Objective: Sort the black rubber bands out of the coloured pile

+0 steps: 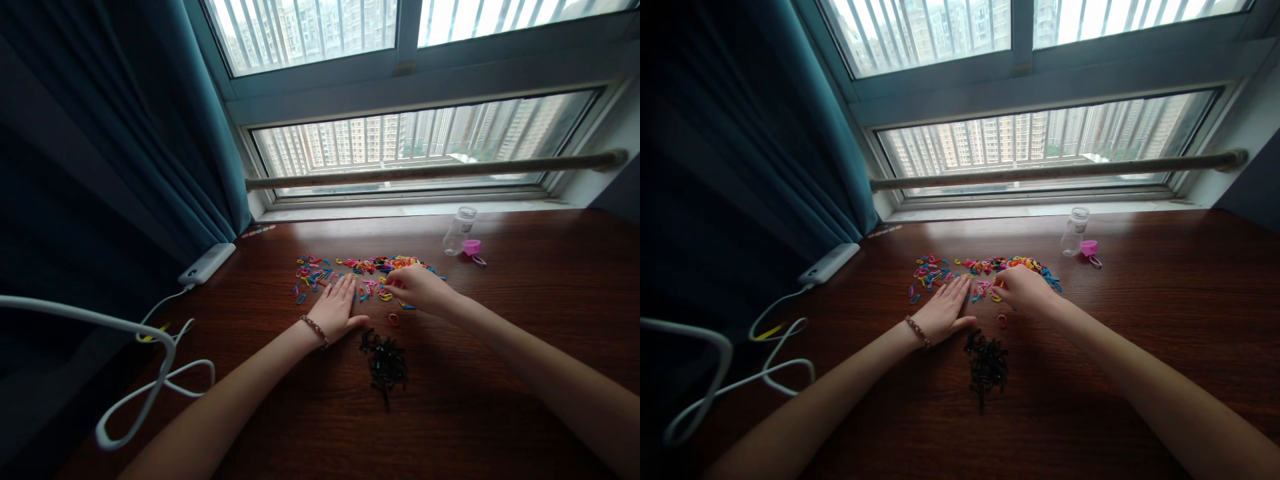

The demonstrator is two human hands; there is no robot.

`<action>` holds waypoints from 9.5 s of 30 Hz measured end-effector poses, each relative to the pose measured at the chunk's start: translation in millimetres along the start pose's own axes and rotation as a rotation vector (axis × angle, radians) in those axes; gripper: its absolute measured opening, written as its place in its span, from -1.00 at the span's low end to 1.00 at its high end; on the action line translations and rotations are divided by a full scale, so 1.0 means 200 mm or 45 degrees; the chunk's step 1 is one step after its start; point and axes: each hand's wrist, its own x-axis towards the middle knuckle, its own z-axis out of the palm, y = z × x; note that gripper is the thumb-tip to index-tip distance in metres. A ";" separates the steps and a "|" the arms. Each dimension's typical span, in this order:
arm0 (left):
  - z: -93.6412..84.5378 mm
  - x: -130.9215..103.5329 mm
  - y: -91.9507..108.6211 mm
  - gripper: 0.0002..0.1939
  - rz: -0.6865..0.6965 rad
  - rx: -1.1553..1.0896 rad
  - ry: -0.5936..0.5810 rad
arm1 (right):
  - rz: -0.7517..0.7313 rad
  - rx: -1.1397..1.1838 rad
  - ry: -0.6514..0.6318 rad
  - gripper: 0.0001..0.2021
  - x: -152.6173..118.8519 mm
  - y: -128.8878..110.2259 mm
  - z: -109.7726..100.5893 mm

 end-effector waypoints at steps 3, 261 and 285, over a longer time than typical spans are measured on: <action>-0.01 0.01 -0.03 -0.05 -0.361 0.071 0.027 | 0.000 0.002 -0.008 -0.79 0.00 0.00 0.00; -0.04 0.28 -0.27 -0.07 -0.383 0.075 -0.102 | 0.373 1.474 0.440 -0.80 0.29 0.32 -0.05; -0.11 0.29 -0.12 -0.51 -0.029 0.120 0.033 | -0.160 0.070 0.392 -0.75 0.30 0.30 0.13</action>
